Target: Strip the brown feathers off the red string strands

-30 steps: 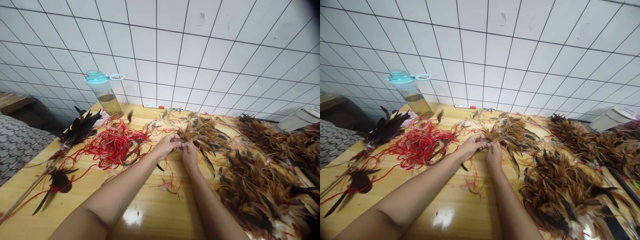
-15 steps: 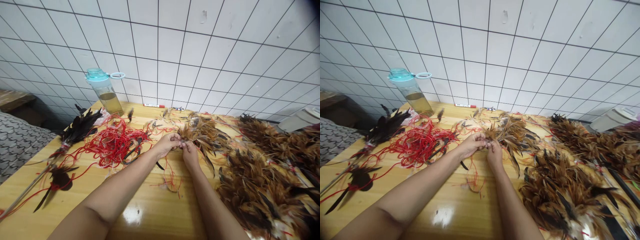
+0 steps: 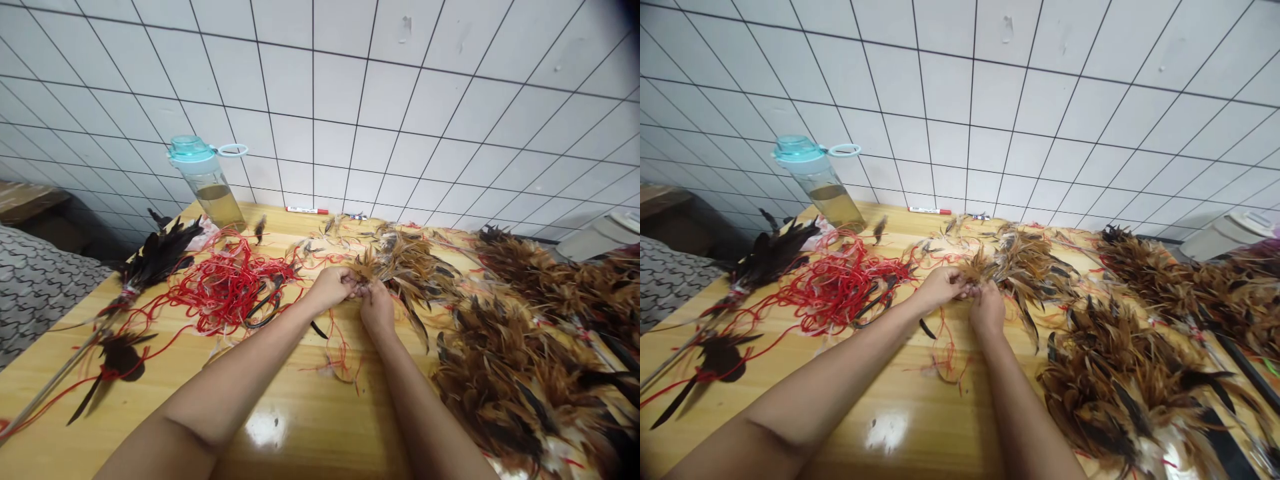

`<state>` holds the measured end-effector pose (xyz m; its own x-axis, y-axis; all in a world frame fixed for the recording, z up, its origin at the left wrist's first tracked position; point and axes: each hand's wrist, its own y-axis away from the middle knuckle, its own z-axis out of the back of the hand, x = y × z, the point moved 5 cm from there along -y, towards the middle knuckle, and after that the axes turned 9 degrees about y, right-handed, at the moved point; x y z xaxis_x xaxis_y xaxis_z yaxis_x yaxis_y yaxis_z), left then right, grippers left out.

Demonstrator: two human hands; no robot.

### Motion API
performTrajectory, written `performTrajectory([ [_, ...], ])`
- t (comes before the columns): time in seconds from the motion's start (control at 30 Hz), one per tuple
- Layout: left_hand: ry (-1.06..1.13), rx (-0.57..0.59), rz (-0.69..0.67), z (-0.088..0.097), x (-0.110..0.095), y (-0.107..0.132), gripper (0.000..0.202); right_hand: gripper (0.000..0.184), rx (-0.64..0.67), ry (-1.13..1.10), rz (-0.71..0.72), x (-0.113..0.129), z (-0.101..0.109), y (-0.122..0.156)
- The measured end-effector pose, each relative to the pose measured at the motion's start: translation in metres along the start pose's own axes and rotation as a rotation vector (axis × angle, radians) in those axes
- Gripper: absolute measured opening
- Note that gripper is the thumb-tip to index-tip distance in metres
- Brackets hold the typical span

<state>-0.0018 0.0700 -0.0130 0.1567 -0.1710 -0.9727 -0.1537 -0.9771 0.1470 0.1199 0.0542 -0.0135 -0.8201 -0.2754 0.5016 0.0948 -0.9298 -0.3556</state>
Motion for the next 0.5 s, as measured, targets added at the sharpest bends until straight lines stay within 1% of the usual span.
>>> performTrajectory([
  [0.1, 0.018, 0.042, -0.016, 0.0011, 0.0007, -0.001, 0.01, 0.023, -0.007, -0.034, 0.018, -0.0002, -0.001, 0.0],
  [0.17, 0.066, 0.073, -0.039, 0.0028, -0.0004, -0.0012, 0.015, 0.024, -0.013, -0.088, 0.035, -0.0004, -0.0018, -0.0007],
  [0.27, 0.184, 0.144, -0.062, 0.0046, -0.0025, -0.0012, 0.023, 0.024, -0.013, -0.238, 0.045, -0.0014, -0.0021, -0.0026],
  [0.33, 0.268, 0.183, -0.04, 0.0052, -0.0021, -0.0017, 0.027, 0.025, 0.009, -0.343, 0.034, -0.0023, -0.0026, -0.0036],
  [0.4, 0.34, 0.188, -0.009, 0.0059, -0.0009, -0.0024, 0.03, 0.026, 0.02, -0.4, 0.002, -0.0043, -0.0033, -0.004],
  [0.5, 0.408, 0.168, 0.01, 0.0057, -0.0003, -0.0032, 0.033, 0.026, -0.019, -0.427, -0.057, -0.0086, -0.0045, -0.0032],
])
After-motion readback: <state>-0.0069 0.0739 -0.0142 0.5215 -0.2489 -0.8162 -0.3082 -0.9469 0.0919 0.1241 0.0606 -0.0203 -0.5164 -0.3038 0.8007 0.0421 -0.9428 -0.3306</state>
